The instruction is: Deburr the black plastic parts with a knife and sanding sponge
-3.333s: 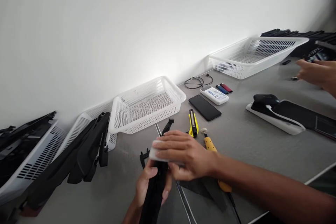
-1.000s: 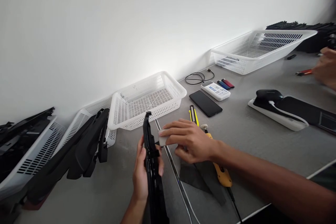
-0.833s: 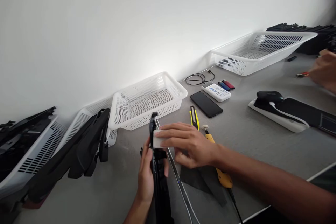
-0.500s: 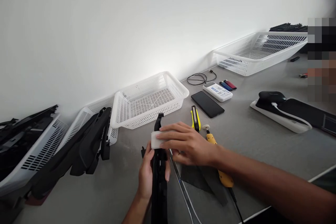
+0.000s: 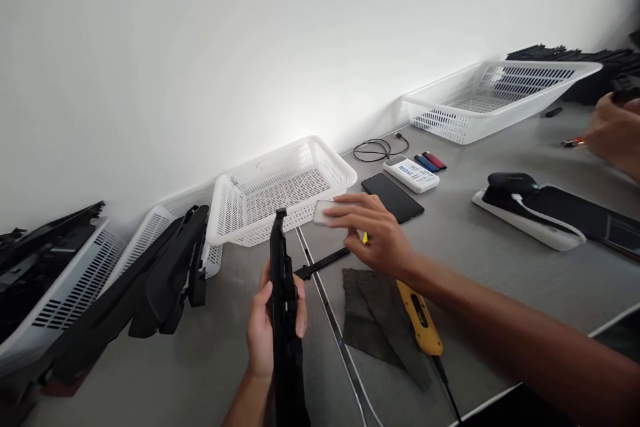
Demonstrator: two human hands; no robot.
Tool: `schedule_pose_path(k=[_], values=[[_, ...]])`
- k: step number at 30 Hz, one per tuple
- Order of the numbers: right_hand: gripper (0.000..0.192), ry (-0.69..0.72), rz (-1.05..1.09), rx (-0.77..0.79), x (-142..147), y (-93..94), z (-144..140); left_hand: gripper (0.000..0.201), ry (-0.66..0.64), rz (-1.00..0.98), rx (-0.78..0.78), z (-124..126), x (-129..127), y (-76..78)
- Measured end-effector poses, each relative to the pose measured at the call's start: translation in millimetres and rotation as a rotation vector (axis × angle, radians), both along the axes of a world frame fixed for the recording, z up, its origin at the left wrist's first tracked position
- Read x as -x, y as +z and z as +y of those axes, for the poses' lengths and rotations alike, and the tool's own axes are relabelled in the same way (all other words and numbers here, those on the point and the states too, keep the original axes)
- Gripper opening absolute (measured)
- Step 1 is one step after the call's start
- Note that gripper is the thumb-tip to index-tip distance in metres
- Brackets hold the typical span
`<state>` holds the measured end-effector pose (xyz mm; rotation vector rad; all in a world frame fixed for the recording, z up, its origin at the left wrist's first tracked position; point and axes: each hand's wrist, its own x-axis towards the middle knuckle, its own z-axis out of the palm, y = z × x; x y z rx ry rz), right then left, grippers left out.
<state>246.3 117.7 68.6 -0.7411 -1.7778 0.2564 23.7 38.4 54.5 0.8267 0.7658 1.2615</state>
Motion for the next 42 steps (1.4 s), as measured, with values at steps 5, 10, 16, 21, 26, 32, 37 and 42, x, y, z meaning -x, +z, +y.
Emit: schedule_pose_path(k=[5, 10, 16, 21, 26, 32, 37, 42], values=[[0.026, 0.247, 0.326, 0.59, 4.2, 4.6, -1.9, 0.033, -0.049, 0.079, 0.056, -3.4, -9.7, -7.2], [0.029, 0.085, 0.35, 0.634, 7.1, -1.1, 1.2, 0.044, -0.093, 0.055, 0.058, -6.4, -10.1, -11.9], [0.027, 0.152, 0.309, 0.662, 9.9, -4.0, 0.2, 0.044, -0.096, 0.061, 0.087, -6.1, -10.4, -10.2], [0.027, 0.007, 0.347, 0.607, 7.8, -0.7, -1.5, 0.039, 0.001, 0.05, 0.03, -3.5, -10.6, -5.0], [0.025, 0.271, 0.244, 0.715, 14.1, -4.7, -5.3, 0.043, -0.015, 0.065, 0.089, -1.4, -14.5, -2.9], [0.026, 0.178, 0.371, 0.719, 16.4, -6.1, -6.3, 0.045, 0.005, 0.041, 0.1, -0.6, -15.7, -7.5], [0.017, 0.261, 0.147, 0.68, 20.5, -2.6, -12.9, 0.056, -0.013, 0.039, 0.1, -2.1, -17.4, -10.4], [0.021, 0.254, 0.247, 0.732, 20.6, -0.7, -14.5, 0.052, -0.001, 0.046, 0.084, -1.2, -18.5, -10.0]])
